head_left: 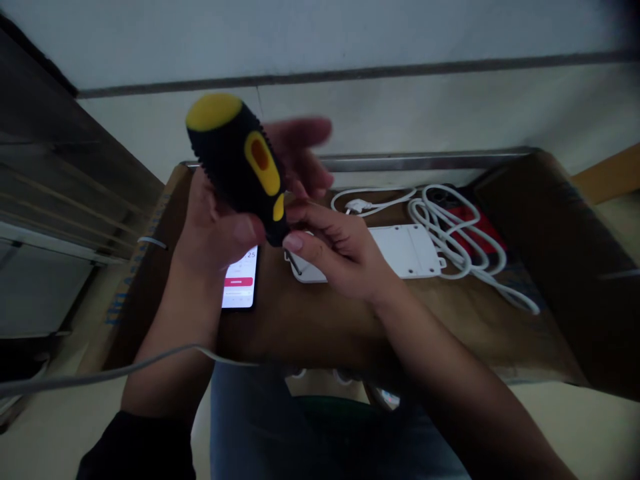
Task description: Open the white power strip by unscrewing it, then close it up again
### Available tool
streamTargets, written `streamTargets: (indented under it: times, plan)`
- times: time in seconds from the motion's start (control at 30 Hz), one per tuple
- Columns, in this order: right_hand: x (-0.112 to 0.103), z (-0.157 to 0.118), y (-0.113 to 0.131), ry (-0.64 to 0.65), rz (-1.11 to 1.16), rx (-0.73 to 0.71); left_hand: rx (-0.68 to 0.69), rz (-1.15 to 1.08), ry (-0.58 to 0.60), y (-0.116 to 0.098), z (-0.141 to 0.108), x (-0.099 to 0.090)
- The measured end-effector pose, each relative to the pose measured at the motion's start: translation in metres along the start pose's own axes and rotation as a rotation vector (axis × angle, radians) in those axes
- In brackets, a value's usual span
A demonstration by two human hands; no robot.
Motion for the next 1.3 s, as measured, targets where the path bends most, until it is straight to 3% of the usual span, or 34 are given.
streamTargets:
  times: [0.07,0.1,0.27,0.47,0.53,0.63,0.7,0.77,0.83,0.87,1.03,1.13,1.23,1.27,1.3]
  plan:
    - [0.002,0.001,0.003,0.025,-0.013,-0.017,-0.08,-0.013,0.062,0.0,-0.004,0.002]
    - [0.002,0.001,0.003,0.025,-0.016,-0.019,-0.087,-0.022,0.035,-0.001,-0.005,-0.002]
    - [0.0,-0.002,-0.005,-0.09,-0.014,0.035,0.042,-0.067,0.013,-0.003,-0.006,-0.001]
    - [-0.006,-0.006,-0.006,-0.248,-0.133,0.009,0.038,0.044,-0.279,-0.011,-0.009,0.012]
    - [-0.007,-0.006,-0.003,-0.254,-0.105,-0.023,0.025,0.044,-0.249,-0.008,-0.008,0.011]
    - [-0.005,-0.004,-0.002,-0.181,-0.057,0.002,-0.108,-0.038,-0.159,0.014,-0.004,-0.001]
    - [-0.002,-0.004,-0.002,-0.128,-0.062,0.033,0.056,-0.07,-0.08,0.011,0.001,-0.009]
    - [0.0,-0.003,-0.001,-0.113,-0.072,0.022,0.166,-0.022,-0.181,0.007,0.0,-0.02]
    - [-0.001,-0.003,-0.002,-0.153,-0.086,-0.005,0.173,-0.034,-0.217,0.002,-0.001,-0.018]
    - [-0.002,-0.003,-0.002,-0.189,-0.101,-0.021,0.051,-0.01,-0.214,0.005,-0.002,-0.012]
    - [-0.004,-0.008,0.012,-0.288,-0.175,-0.243,0.095,0.123,-0.249,-0.017,-0.01,0.009]
    - [-0.006,-0.008,0.012,-0.271,-0.225,-0.154,0.141,0.04,-0.202,-0.017,-0.007,0.011]
    - [-0.003,-0.006,0.015,-0.177,-0.21,-0.114,0.146,-0.081,-0.072,-0.015,0.0,0.008]
    - [-0.002,-0.005,0.017,-0.146,-0.193,-0.134,0.076,-0.035,-0.055,-0.01,0.001,0.007]
    - [0.0,-0.005,0.018,-0.124,-0.176,-0.147,0.196,-0.019,-0.047,-0.018,0.0,0.005]
Point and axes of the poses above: each hand's wrist, its own z-axis towards the middle knuckle, its own x-axis out of the palm, y = z × x, the point moved 7 cm from there along z, towards the middle knuckle, and after that the axes turned 2 degrees about z, right-handed, at the moved point
